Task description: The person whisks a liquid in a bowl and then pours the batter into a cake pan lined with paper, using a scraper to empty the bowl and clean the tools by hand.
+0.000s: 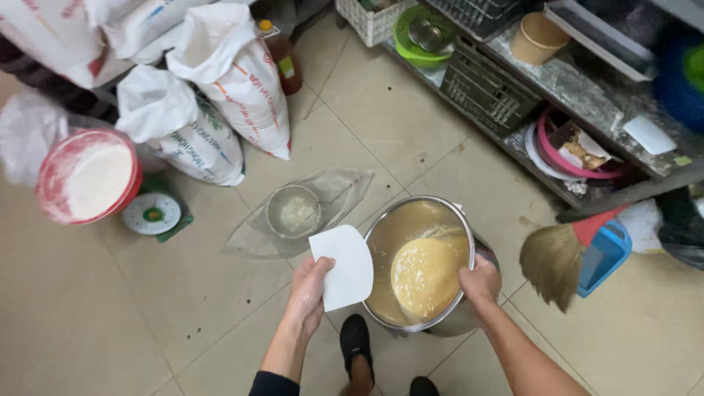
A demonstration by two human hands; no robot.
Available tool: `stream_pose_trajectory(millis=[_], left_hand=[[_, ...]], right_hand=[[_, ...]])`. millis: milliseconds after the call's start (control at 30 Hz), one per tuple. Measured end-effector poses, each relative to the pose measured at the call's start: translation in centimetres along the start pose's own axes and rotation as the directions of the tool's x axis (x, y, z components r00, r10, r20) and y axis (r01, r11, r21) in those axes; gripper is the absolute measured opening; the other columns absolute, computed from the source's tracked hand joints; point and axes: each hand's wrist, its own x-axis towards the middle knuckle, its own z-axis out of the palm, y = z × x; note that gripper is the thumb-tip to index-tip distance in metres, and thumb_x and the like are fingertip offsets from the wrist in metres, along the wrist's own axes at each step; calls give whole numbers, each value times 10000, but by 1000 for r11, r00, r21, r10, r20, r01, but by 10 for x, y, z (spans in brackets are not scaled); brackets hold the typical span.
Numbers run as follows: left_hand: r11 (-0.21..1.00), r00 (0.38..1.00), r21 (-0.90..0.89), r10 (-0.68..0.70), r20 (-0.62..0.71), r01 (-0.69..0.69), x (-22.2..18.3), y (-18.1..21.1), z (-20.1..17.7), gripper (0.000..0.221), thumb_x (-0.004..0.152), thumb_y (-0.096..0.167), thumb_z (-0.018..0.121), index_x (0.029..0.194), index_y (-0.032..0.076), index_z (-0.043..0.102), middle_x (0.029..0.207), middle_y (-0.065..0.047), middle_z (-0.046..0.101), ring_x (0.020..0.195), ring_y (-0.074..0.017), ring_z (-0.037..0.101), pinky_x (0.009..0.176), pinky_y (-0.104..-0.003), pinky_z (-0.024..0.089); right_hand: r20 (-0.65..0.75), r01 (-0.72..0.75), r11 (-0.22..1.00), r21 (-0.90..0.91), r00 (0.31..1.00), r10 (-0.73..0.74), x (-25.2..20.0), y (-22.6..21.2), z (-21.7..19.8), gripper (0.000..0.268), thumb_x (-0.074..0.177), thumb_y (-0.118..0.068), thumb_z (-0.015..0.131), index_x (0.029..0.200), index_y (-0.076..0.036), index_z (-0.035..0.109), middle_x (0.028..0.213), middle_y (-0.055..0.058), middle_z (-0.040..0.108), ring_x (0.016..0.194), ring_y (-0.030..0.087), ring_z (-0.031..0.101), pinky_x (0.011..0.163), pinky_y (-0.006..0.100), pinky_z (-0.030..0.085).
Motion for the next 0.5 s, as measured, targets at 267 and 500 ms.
stream_pose_trajectory(millis=[267, 500], left_hand=[[992, 993, 37, -119, 20, 119, 170, -38, -22, 295, 922, 123, 563, 1167, -9, 660, 1046, -113, 750, 889, -198, 724, 804, -371, 603], [989, 992, 78, -127, 5, 127, 242, -103, -33, 266, 930, 126, 580, 1136, -11, 677, 1029, -120, 751, 868, -194, 725, 798, -363, 607]], right_hand=[[-60, -126, 990, 58, 990, 130, 108, 32, 169, 401, 720, -108, 628, 1075, -181, 801, 891, 127, 791, 851, 298, 752, 823, 410, 555], [-18, -163, 944, 287, 984, 176, 150, 65, 228, 251, 758, -92, 685, 987, -51, 782, 810, 116, 761, 710, 210, 689, 694, 368, 534]])
